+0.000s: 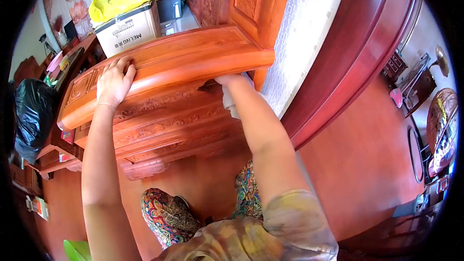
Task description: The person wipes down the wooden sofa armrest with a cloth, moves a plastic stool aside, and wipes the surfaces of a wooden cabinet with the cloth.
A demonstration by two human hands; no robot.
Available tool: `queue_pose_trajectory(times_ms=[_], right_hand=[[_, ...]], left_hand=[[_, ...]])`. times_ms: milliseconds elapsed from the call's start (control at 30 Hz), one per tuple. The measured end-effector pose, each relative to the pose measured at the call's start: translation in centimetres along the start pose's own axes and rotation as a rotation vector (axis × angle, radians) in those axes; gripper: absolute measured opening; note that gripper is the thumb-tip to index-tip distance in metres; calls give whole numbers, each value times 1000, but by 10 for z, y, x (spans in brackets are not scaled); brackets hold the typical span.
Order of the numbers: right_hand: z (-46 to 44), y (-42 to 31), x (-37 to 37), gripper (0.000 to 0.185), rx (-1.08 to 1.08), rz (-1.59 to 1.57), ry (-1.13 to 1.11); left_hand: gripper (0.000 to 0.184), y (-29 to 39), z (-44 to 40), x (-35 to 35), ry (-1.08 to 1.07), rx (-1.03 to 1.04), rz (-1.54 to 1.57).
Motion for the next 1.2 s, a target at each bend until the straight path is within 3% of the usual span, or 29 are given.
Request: queue_pose_trajectory(times_ms=[167,300,400,467,533,700,800,867,933,967,1000,1067,1100,1200], right_hand=[[24,-24,12,43,-75,307,-397],[34,-35,-7,43,-123,154,-361],[27,-32,-4,43,-82,216,-253],[13,-15,14,42,61,25,-265],[4,-8,19,42,148,-114,-159],[-4,-2,-11,41,233,-330,418],[7,8,-19,41,249,-373,548],[15,8,-18,41,238,-323,477],[17,1,-12,40,115,-115,197],[20,-10,2,40,-3,89,-84],[19,-14,-2,40,-3,95,-80],[25,-34,6,37,-114,168,-295],[30,-50,-22,35,22,-50,-353],[3,-46,-8,35,82,-116,-222]], left_hand=[[40,1,3,-3,22,21,14],[39,2,2,-1,21,43,-19],[37,3,-1,0,-10,21,-18],[37,4,-1,-1,-8,37,-12],[37,5,0,-1,-4,61,-11],[37,-4,-2,3,-45,18,15],[37,-5,-4,6,-55,37,34],[37,-4,-4,6,-56,21,12],[37,-2,-3,5,-44,24,3],[37,-1,-4,4,-35,26,-12],[37,-1,-4,3,-31,28,-7],[37,-1,-3,3,-31,36,-19],[37,0,-2,2,-17,46,-10],[36,1,-2,2,-51,33,25]])
Point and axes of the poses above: each hand's wrist, its own z-axis away from the middle knuckle, its own x-axis out of the palm, y = z × x, the point moved 8 cm from there along -z, towards the middle knuckle
